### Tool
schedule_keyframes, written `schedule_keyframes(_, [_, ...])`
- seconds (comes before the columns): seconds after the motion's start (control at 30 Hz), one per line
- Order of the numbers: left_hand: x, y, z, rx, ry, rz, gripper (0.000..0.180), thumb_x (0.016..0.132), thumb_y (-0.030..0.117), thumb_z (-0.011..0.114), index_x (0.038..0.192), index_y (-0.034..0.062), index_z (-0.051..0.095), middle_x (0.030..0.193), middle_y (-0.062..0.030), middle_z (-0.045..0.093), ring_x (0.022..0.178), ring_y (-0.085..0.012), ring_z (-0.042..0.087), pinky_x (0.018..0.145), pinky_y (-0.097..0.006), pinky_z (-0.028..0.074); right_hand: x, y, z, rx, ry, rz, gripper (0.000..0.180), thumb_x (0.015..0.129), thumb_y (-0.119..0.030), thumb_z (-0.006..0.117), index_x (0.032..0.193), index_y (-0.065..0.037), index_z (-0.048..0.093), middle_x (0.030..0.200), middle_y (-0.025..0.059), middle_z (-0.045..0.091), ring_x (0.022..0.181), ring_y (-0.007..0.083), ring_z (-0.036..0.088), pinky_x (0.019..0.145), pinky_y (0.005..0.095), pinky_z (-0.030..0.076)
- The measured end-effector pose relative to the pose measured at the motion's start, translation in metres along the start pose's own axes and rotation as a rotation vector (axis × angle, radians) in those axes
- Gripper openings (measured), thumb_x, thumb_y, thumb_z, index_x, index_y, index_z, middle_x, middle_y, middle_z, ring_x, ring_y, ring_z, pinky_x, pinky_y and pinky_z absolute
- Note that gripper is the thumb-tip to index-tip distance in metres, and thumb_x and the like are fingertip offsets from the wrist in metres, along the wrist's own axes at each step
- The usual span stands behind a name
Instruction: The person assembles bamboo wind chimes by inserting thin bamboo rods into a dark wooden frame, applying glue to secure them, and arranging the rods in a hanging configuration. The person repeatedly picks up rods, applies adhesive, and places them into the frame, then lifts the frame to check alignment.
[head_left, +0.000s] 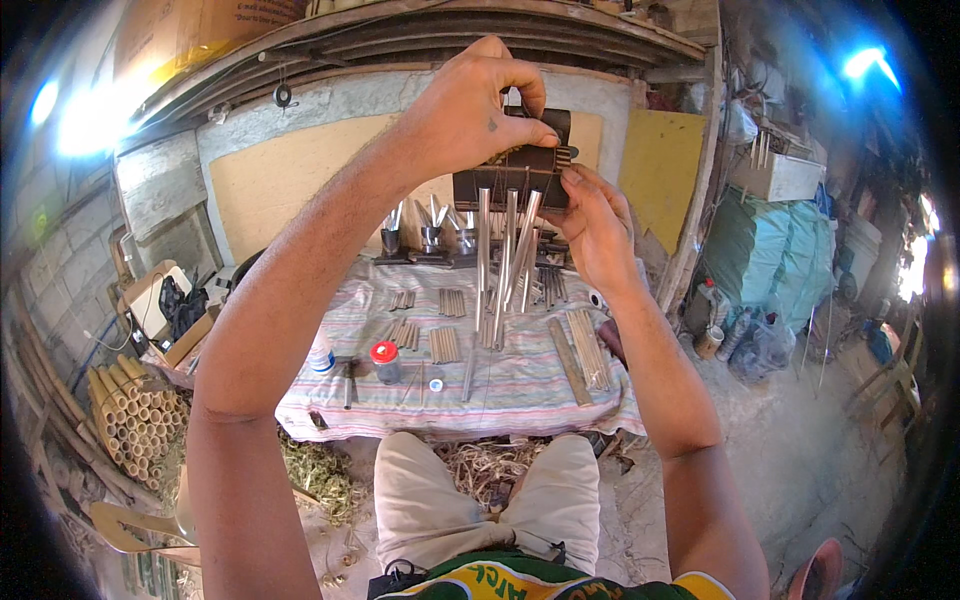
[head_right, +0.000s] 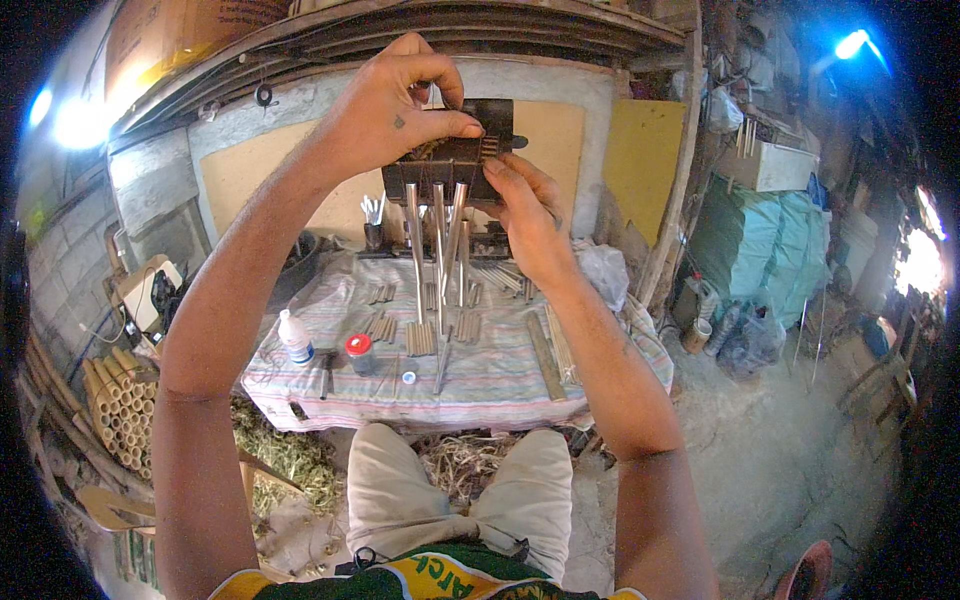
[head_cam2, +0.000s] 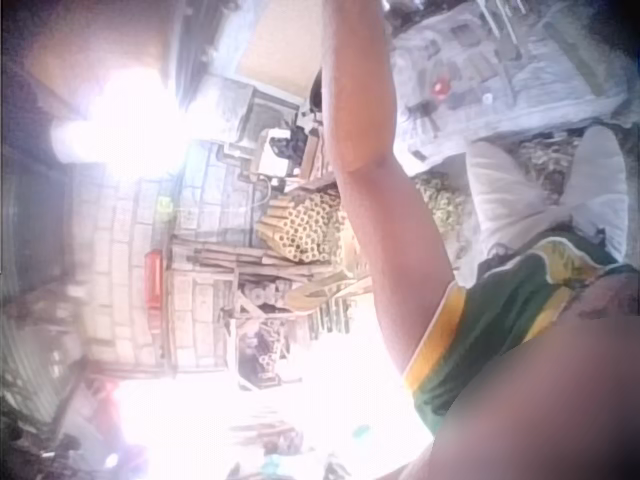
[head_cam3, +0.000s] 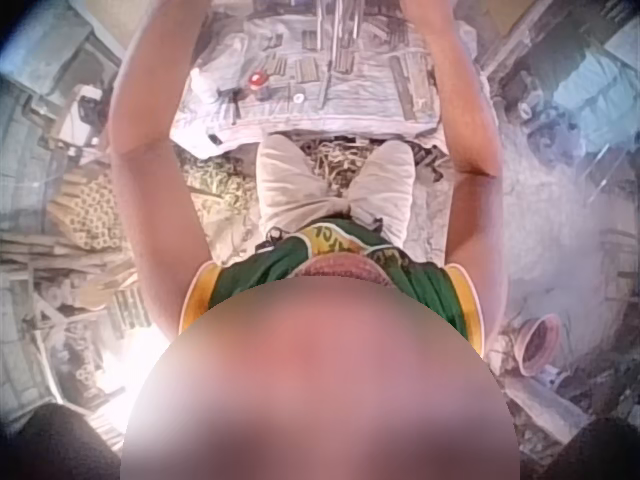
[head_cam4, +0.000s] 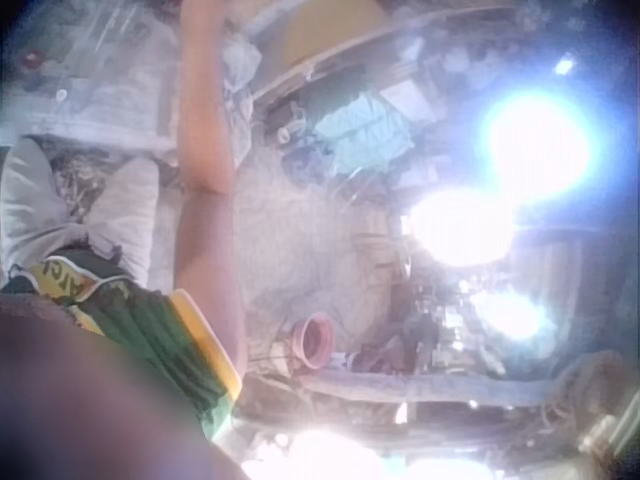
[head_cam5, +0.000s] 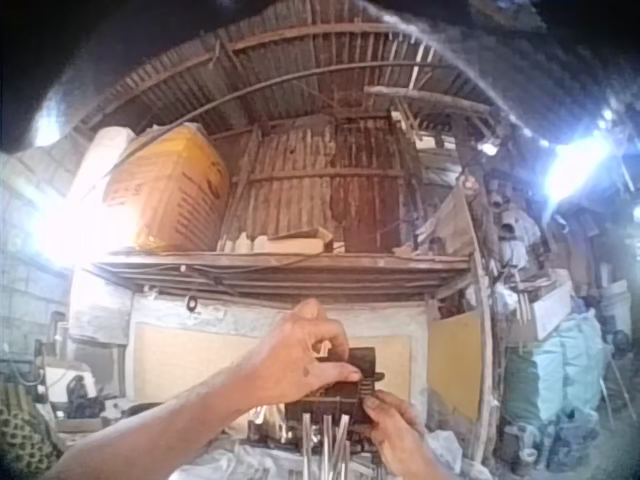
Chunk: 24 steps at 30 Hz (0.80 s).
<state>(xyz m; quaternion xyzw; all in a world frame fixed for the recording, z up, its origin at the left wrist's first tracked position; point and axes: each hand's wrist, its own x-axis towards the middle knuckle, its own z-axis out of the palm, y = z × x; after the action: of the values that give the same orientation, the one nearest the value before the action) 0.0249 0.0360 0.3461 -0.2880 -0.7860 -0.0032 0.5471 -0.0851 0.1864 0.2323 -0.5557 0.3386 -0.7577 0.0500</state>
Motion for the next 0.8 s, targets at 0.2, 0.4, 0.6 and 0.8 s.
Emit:
schedule_keyframes(0.2, [0.001,0.000,0.001,-0.012,0.002,-0.013,0.031,0.067,0.027,0.087,0.078,0.0065,0.066,0.080,-0.0041,0.049,0.072,-0.0161,0.051,0.063,-0.030,0.043,0.000,0.002,0.000,0.017,0.115,0.030,0.039,0.097,-0.024,0.055,0.124,0.004,0.055,0.117,0.0114,0.063,0.106,0.0176,0.061,0.092,0.0341,0.051])
schedule_keyframes(0.4, [0.001,-0.004,0.000,-0.016,0.018,0.035,0.032,0.067,0.028,0.086,0.078,0.0057,0.066,0.079,-0.0044,0.051,0.072,-0.0166,0.051,0.062,-0.031,0.043,0.001,-0.004,0.006,-0.017,0.026,0.011,0.032,0.098,-0.023,0.051,0.118,0.002,0.056,0.114,0.0094,0.064,0.102,0.0162,0.062,0.088,0.0338,0.053])
schedule_keyframes(0.6, [-0.002,-0.006,-0.001,0.008,0.020,0.026,0.031,0.066,0.027,0.086,0.079,0.0063,0.067,0.078,-0.0043,0.051,0.072,-0.0164,0.051,0.062,-0.031,0.043,0.000,-0.005,0.014,-0.026,0.056,0.020,0.029,0.098,-0.022,0.050,0.115,0.000,0.058,0.111,0.0072,0.065,0.098,0.0149,0.063,0.085,0.0326,0.053])
schedule_keyframes(0.8, [-0.002,-0.008,-0.001,0.017,0.049,0.049,0.032,0.065,0.028,0.087,0.078,0.0072,0.067,0.078,-0.0038,0.050,0.071,-0.0161,0.050,0.062,-0.031,0.042,0.000,-0.004,0.016,-0.022,0.073,0.021,0.028,0.098,-0.022,0.050,0.114,0.000,0.058,0.111,0.0072,0.064,0.099,0.0147,0.062,0.086,0.0334,0.052])
